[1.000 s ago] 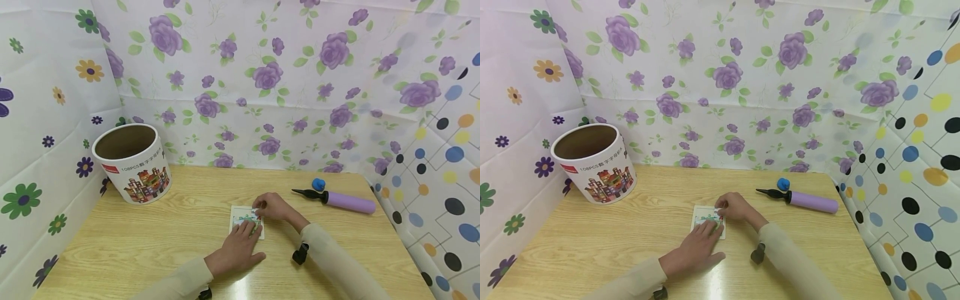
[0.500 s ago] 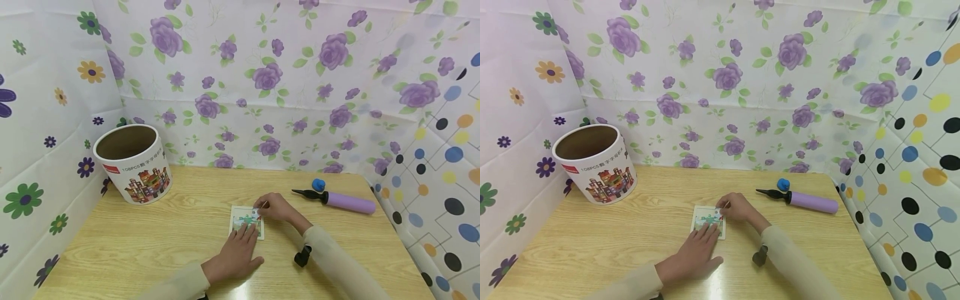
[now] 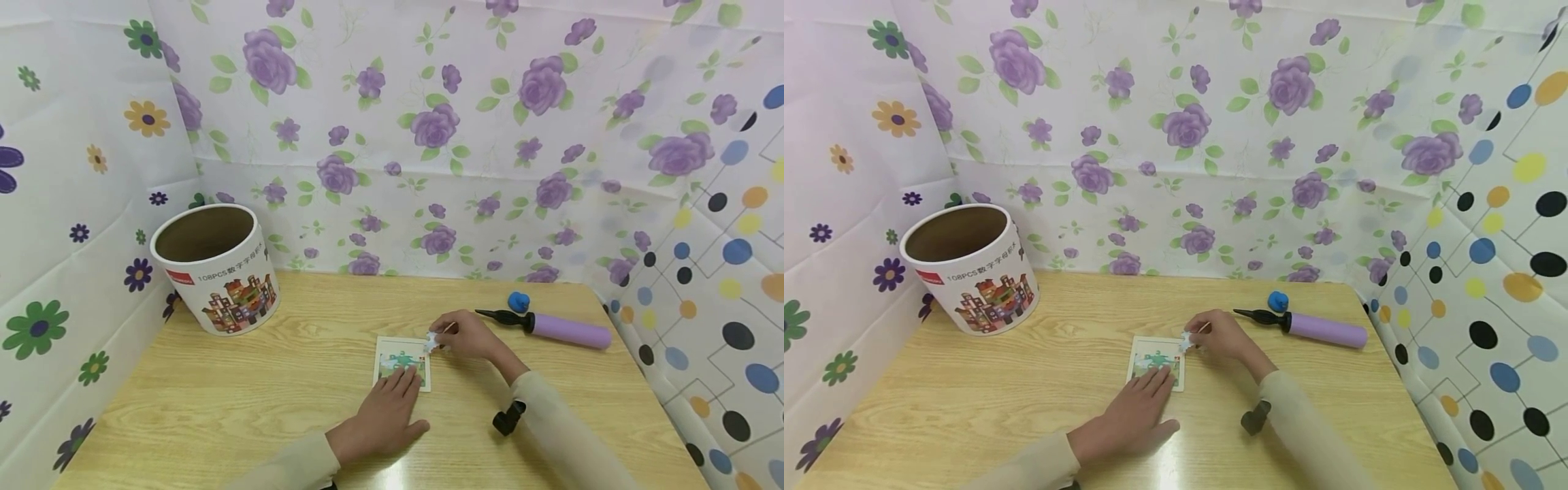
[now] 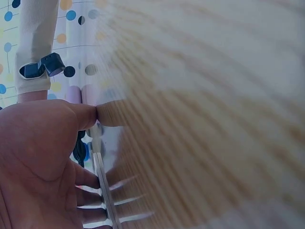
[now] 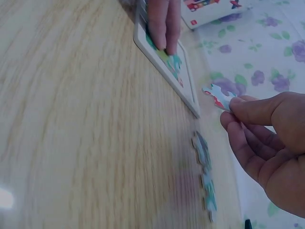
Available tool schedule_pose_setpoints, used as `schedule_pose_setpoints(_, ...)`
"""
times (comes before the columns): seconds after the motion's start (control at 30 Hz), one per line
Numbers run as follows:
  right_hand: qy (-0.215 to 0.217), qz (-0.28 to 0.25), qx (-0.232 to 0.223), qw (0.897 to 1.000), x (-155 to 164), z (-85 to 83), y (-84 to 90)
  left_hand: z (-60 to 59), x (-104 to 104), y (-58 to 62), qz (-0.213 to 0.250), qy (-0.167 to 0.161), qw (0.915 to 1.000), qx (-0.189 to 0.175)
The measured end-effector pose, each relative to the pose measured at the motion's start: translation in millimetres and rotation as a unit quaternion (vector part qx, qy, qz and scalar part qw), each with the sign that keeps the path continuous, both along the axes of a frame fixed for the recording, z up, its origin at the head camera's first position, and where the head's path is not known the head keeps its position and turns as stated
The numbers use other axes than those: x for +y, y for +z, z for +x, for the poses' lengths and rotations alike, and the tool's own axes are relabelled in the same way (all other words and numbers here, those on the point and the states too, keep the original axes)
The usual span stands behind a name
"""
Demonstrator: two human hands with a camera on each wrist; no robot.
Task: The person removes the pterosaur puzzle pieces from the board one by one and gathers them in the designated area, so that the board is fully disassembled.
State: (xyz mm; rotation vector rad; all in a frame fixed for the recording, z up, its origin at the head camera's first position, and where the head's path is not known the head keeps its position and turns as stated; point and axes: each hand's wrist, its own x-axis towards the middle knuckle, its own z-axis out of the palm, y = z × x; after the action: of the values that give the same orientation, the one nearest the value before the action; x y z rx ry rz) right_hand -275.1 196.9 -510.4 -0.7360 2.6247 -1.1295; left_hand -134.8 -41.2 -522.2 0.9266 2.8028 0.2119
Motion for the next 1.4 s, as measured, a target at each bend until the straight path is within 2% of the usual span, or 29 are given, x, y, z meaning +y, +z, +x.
schedule_pose_setpoints(0.33, -0.023, 0.01, 0.044, 0.999, 43, 2.3, 3.0, 5.1, 0, 5.3, 0.002, -0.008, 0.9999, 0.012)
schedule_pose_setpoints(0.57, -0.024, 0.022, 0.044, 0.998, 67, 5.8, 3.0, 6.3, -1, 2.7, -0.004, -0.011, 0.9997, 0.02)
schedule_pose_setpoints(0.77, -0.044, 0.038, 0.038, 0.998, 84, 6.8, 0.6, 6.1, -2, 2.1, -0.002, -0.011, 0.9998, 0.019)
schedule_pose_setpoints(1.03, -0.059, 0.057, 0.026, 0.996, 100, 6.2, -4.7, 6.4, -1, 3.6, 0.002, -0.009, 0.9999, 0.009)
schedule_pose_setpoints(1.4, -0.07, 0.059, 0.021, 0.996, 101, 2.3, -13.7, 5.6, -2, 1.8, -0.004, -0.015, 0.9997, 0.017)
